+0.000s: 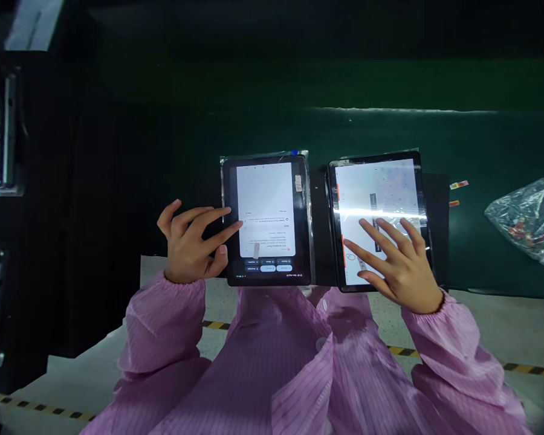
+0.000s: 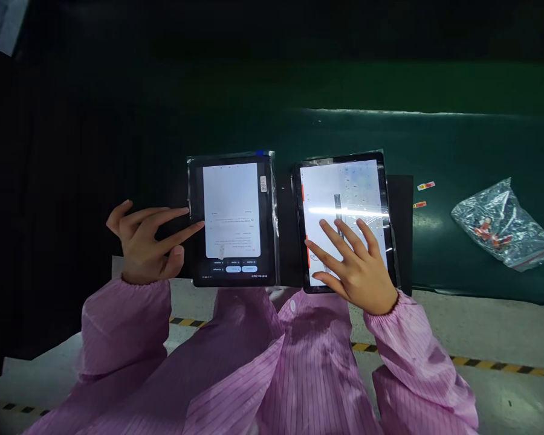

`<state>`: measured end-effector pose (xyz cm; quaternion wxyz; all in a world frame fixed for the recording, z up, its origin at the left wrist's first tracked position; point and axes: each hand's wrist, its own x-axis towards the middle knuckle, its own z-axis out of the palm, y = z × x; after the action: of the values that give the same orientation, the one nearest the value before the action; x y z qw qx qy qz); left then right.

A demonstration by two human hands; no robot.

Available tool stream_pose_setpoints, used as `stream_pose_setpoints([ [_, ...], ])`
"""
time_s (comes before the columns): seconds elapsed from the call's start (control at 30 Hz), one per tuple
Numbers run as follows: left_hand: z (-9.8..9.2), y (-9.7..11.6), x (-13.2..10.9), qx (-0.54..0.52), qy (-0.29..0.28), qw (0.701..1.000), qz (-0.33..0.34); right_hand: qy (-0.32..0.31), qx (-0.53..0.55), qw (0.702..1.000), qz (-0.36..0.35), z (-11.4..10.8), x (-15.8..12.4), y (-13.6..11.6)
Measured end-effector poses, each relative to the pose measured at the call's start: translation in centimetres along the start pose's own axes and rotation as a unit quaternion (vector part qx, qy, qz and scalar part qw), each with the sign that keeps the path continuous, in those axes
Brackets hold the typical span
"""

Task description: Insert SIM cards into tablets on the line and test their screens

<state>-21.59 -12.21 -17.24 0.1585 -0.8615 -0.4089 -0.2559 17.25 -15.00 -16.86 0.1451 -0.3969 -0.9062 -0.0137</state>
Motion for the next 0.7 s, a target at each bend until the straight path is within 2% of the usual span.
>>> stream_pose_setpoints([
  [0.13,-0.5,0.6,-0.4,-0.007,0.001,1.0,0.008,-0.01,-0.045,0.999,0.002,0.0,-0.5,0.7],
  [0.33,-0.6,0.7,-1.4,0.008,0.025,1.0,-0.004,0.095,-0.135,0.981,0.102,-2.6,-4.7,3.4],
  [0.43,-0.4,0.8,-1.6,0.007,0.032,0.999,-0.004,0.111,-0.135,0.981,0.082,-2.7,-5.2,2.9],
  [0.57,-0.6,1.3,-1.4,-0.001,0.041,0.999,0.012,0.083,-0.116,0.988,0.066,-1.9,-4.8,1.5],
  [0.7,-0.9,1.8,-1.4,0.008,0.056,0.998,0.009,0.085,-0.1,0.989,0.063,-1.5,-5.0,1.0],
])
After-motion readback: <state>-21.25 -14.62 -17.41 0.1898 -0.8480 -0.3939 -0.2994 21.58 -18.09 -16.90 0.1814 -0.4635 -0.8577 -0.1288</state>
